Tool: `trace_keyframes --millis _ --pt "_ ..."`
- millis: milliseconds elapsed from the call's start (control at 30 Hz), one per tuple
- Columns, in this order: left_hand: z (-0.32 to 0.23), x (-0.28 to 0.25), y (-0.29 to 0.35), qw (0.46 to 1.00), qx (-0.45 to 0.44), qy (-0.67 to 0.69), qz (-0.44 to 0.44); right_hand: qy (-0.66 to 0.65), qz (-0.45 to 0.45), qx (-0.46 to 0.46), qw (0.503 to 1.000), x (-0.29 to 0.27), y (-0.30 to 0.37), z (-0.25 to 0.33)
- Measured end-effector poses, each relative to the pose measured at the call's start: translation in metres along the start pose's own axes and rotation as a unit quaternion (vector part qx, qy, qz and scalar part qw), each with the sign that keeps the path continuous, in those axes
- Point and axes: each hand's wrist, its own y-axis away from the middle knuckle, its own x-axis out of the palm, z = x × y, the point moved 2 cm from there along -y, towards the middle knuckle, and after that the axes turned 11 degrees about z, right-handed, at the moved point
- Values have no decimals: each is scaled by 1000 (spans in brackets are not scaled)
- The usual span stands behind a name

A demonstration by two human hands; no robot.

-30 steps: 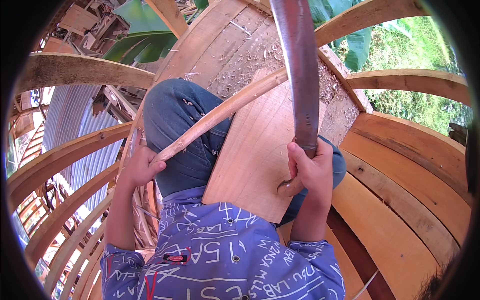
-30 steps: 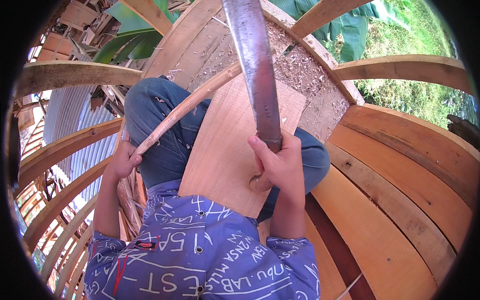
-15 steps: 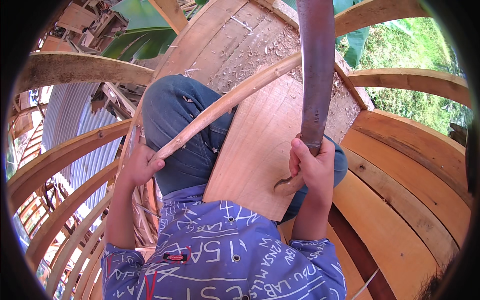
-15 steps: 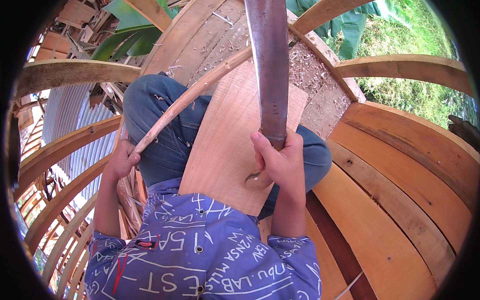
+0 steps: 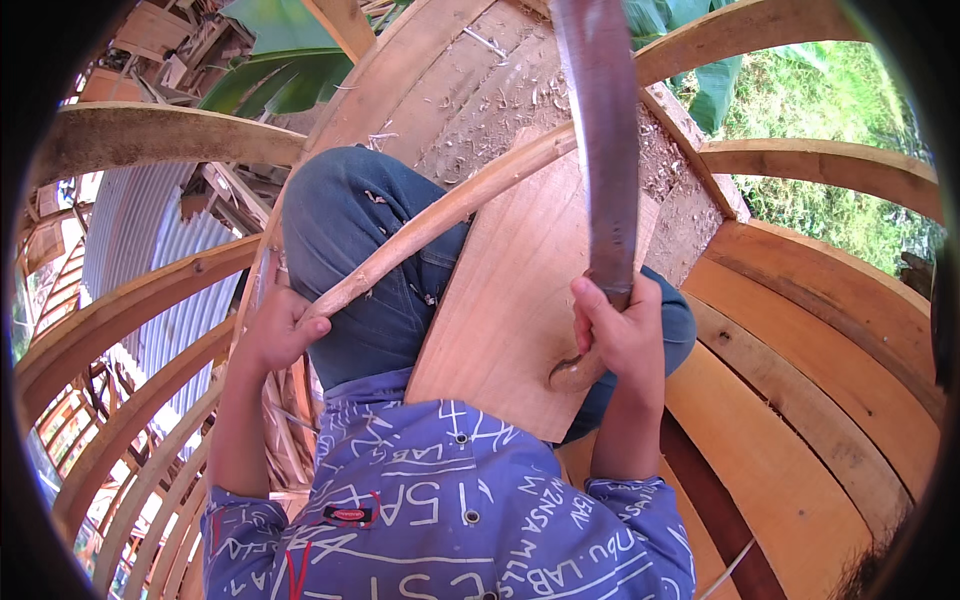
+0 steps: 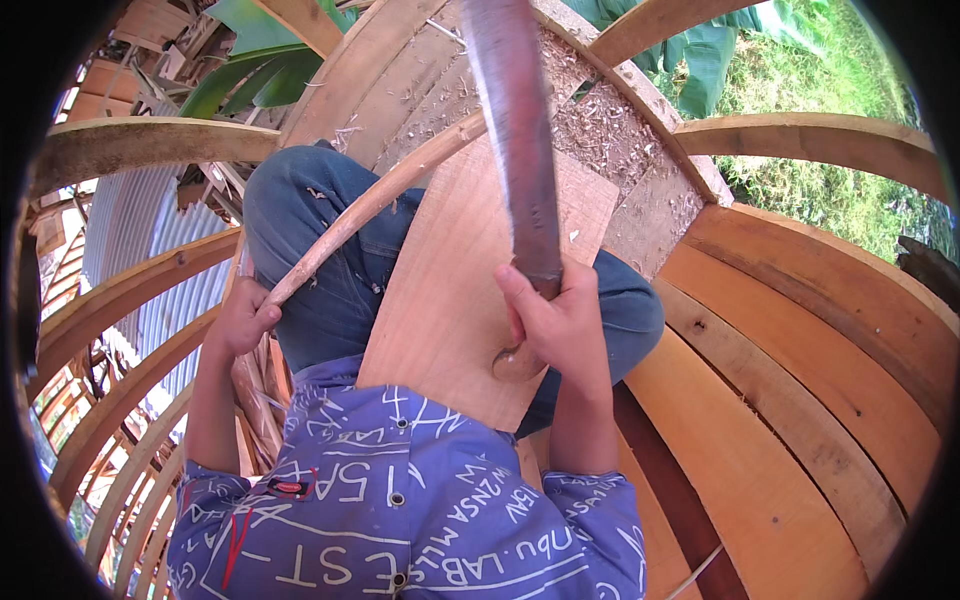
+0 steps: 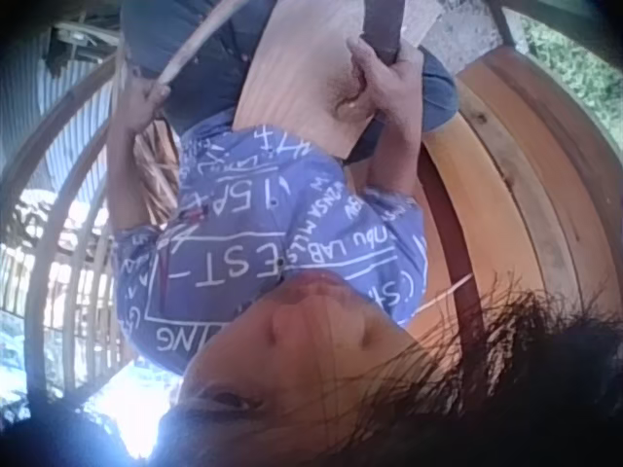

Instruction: The person sits cross-legged on a wooden platform and uses a large curved knife to shave and shape a thin strip of wood. They hold the wood with their left hand and repeatedly draw the knife along its length to remove thin layers, refining the strip's profile.

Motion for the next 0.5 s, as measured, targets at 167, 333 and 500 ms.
trace_keyframes --millis 167,333,500 --pt "-1 -1 0 1000 -15 3 24 15 34 25 999 -2 6 -4" --pt "8 1 0 1000 -4 0 10 -67 -29 -28 997 -2 5 6" --pt "6 -1 0 1000 -20 -5 11 34 53 32 998 3 8 -11"
